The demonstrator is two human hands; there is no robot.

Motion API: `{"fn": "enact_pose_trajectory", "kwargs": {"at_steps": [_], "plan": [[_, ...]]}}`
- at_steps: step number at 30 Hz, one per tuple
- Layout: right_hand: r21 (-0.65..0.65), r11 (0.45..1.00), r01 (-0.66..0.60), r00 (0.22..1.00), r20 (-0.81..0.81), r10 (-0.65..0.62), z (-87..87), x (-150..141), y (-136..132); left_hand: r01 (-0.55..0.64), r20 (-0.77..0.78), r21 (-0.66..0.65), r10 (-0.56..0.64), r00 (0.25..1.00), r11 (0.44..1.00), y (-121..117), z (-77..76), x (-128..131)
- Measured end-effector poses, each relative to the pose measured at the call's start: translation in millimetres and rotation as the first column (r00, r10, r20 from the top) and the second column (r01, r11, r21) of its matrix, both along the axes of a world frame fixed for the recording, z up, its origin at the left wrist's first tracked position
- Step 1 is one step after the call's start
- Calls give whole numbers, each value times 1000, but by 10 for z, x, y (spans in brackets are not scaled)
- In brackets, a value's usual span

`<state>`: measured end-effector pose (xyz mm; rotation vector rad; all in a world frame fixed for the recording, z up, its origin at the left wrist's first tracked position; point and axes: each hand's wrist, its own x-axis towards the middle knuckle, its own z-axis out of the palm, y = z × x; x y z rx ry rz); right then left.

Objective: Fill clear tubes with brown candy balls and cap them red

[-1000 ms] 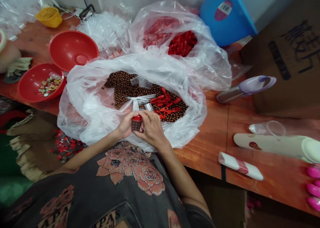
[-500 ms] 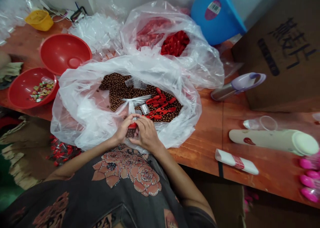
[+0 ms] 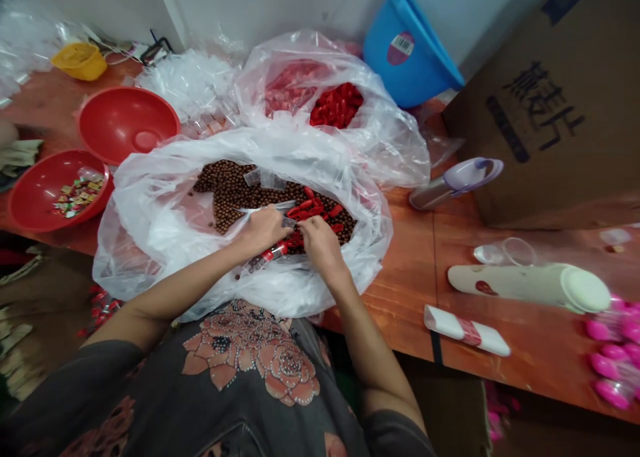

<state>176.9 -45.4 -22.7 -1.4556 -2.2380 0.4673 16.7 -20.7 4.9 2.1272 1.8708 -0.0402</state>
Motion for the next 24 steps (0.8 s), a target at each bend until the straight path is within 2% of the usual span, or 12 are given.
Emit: {"fn": "enact_pose_trajectory", "kwargs": {"at_steps": [2, 5, 7, 9, 10, 12, 14, 16, 17, 19, 22, 24], "plan": [[-3, 998, 63, 996, 70, -63, -15, 14, 210, 32, 22, 22, -32, 999, 999, -22, -25, 35], [-9, 996, 85, 976, 203, -81, -1, -62, 398, 59, 114, 83, -68, 991, 995, -49, -16, -50], [-16, 997, 73, 952, 298, -65, 23, -132, 438, 47, 230, 121, -74, 970, 992, -27, 14, -248], [-38, 997, 69, 926, 375, -50, 39, -186, 435, -9, 362, 113, -33, 931, 994, 39, 42, -571], [-54, 996, 72, 915, 402, -45, 41, -203, 424, -55, 423, 68, 21, 906, 996, 86, 47, -768], [-89, 993, 78, 902, 431, -32, 28, -223, 395, -176, 496, -122, 213, 842, 977, 197, 30, -1182], [-110, 990, 85, 902, 431, -30, 2, -232, 367, -266, 507, -337, 412, 757, 903, 315, -25, -1538], [-120, 989, 86, 912, 409, -30, -24, -237, 339, -299, 509, -462, 526, 681, 835, 433, -100, -1754], [-123, 989, 88, 918, 396, -33, -32, -240, 326, -295, 521, -485, 542, 659, 824, 492, -137, -1797], [-123, 988, 97, 928, 369, -45, -35, -248, 300, -253, 560, -477, 512, 651, 842, 611, -196, -1767], [-118, 986, 115, 940, 334, -70, -19, -269, 267, -203, 595, -425, 441, 672, 882, 791, -239, -1541], [-122, 983, 139, 946, 310, -95, -14, -285, 260, -202, 607, -429, 447, 657, 880, 896, -251, -1370]]}}
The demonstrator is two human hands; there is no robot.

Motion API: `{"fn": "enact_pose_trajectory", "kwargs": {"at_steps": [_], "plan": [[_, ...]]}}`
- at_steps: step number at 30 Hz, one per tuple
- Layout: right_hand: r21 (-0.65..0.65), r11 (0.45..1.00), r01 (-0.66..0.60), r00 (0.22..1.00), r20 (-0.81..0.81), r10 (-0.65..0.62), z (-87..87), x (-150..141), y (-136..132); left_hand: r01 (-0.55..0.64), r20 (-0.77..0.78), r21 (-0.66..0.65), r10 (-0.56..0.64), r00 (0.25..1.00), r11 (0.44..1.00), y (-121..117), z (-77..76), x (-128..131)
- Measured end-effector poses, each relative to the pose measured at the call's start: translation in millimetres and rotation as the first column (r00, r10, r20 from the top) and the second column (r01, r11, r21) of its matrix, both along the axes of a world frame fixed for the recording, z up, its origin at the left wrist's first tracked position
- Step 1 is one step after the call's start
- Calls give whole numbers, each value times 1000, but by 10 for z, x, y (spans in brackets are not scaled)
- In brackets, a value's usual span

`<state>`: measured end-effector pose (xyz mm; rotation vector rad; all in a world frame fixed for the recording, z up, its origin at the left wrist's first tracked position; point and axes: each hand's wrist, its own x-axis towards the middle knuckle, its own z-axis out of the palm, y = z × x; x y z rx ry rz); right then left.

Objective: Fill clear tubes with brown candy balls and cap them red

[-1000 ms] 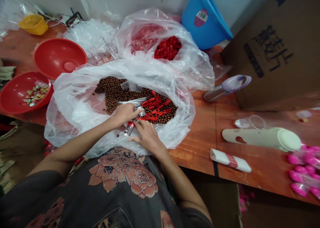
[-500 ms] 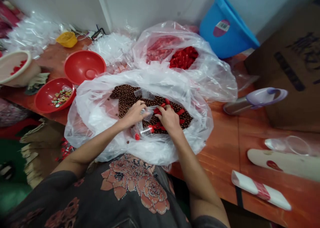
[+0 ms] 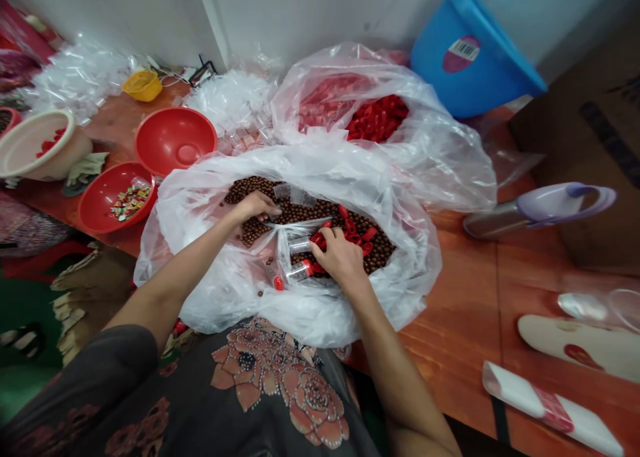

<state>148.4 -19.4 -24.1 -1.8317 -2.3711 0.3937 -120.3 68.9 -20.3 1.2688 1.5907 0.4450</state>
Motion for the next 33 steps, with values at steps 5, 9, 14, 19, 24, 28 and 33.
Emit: {"fn": "enact_pose_trajectory", "kwargs": {"at_steps": [5, 9, 14, 19, 24, 28, 33], "plan": [[-4, 998, 64, 991, -114, -64, -72, -14, 51, -41, 149, -26, 45, 988, 999, 106, -48, 244], [-88, 994, 66, 927, -364, -94, -177, 21, 115, -81, 320, -9, 80, 944, 997, 19, -45, 280], [-158, 979, 130, 788, -583, -199, -309, 88, 134, -158, 431, 10, 138, 892, 987, -178, 104, 249], [-217, 963, 161, 661, -701, -269, -355, 124, 106, -165, 500, 31, 127, 857, 986, -434, 340, 187], [-312, 936, 160, 394, -850, -351, -199, 127, 24, -123, 643, -95, 155, 750, 988, -774, 497, 212], [-472, 878, 81, 113, -870, -479, -44, 117, -61, -174, 649, -75, 181, 739, 982, -1011, 469, 345], [-586, 810, -23, -94, -805, -585, 80, 88, -141, -200, 616, -145, 247, 748, 969, -1188, 416, 508]]}}
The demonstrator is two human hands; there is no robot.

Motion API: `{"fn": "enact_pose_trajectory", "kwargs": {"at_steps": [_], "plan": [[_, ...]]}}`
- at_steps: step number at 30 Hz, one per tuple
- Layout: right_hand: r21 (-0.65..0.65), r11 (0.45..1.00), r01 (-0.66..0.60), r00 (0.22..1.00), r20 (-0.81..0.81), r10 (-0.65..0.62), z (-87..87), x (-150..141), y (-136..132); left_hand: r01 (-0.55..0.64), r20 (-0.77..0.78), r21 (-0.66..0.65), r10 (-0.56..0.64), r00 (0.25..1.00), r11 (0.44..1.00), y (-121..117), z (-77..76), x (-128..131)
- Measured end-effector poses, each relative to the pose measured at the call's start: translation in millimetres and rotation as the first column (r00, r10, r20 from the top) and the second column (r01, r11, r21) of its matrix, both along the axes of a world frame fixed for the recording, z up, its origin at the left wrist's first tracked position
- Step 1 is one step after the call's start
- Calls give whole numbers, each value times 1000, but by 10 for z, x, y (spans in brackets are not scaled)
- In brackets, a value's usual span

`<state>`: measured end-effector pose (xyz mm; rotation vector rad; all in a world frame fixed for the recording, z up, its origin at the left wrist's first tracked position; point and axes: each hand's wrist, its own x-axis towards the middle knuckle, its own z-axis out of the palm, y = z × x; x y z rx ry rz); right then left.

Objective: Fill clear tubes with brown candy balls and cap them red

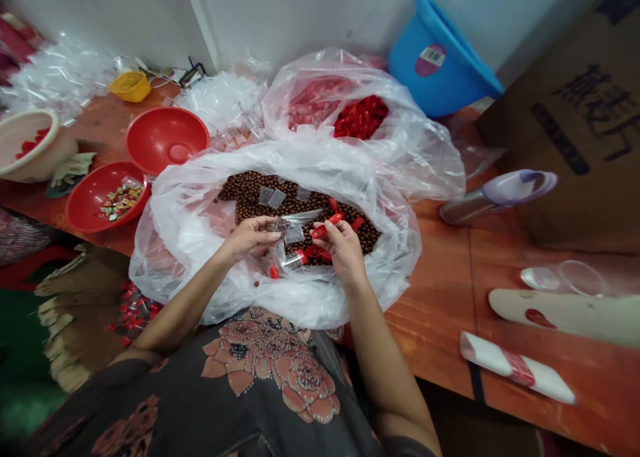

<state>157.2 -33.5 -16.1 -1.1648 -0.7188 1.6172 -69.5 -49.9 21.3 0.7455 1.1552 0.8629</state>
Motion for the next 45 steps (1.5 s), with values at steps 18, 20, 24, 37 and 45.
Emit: {"fn": "enact_pose_trajectory", "kwargs": {"at_steps": [18, 20, 24, 37, 45], "plan": [[-26, 998, 64, 985, -157, -67, 70, -153, -155, 144, 88, -94, -136, 987, 985, -215, -31, 192], [-26, 998, 53, 985, -164, -57, 99, -163, -177, 145, 73, -54, -141, 987, 988, -242, -31, 200], [21, 999, -47, 994, -94, 48, 153, -150, -233, 127, 6, 84, -128, 992, 988, -259, -79, 215], [437, 781, -447, 741, 669, 49, 338, 1, -378, 144, -172, 365, -85, 981, 920, -296, -271, 259], [602, 705, -375, 707, 678, -203, 310, 13, -439, 137, -211, 397, -55, 976, 907, -316, -159, 257]]}}
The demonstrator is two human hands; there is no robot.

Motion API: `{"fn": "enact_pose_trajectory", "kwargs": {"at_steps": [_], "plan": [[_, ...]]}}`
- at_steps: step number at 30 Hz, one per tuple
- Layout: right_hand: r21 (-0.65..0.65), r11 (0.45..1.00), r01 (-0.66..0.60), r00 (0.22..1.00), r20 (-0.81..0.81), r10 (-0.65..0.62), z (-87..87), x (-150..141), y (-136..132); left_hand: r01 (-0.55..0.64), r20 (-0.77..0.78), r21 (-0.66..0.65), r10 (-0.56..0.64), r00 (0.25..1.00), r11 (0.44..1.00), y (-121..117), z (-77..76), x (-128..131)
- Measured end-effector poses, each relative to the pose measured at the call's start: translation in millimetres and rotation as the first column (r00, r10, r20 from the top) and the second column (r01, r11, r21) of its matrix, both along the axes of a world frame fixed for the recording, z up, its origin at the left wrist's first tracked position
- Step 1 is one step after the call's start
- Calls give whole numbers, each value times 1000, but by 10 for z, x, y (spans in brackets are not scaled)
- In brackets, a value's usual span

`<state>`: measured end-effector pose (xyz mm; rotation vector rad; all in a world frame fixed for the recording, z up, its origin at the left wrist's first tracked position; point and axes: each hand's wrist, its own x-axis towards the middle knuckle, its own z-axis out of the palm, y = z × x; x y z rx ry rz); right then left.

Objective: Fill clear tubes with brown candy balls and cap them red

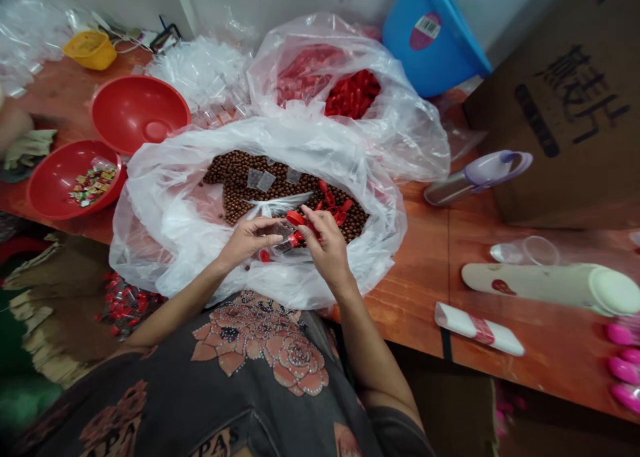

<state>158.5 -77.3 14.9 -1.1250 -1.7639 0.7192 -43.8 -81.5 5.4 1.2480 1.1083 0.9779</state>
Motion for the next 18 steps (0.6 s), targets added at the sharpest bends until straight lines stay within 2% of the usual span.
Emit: {"fn": "enact_pose_trajectory", "kwargs": {"at_steps": [4, 9, 15, 18], "plan": [[124, 990, -62, 996, 67, 54, -18, -6, -15, 8, -28, 21, -8, 1000, 1000, -8, 15, -12], [135, 970, -203, 976, 102, 191, -71, 11, -51, -24, -37, 17, 24, 999, 1000, -26, -14, -30], [253, 943, -217, 966, 191, 172, -182, 10, -56, -5, 80, -50, 9, 997, 999, -56, -25, -8], [288, 938, -192, 963, 242, 122, -235, -49, -67, -3, 139, -103, 17, 990, 995, -71, -3, 29]]}}
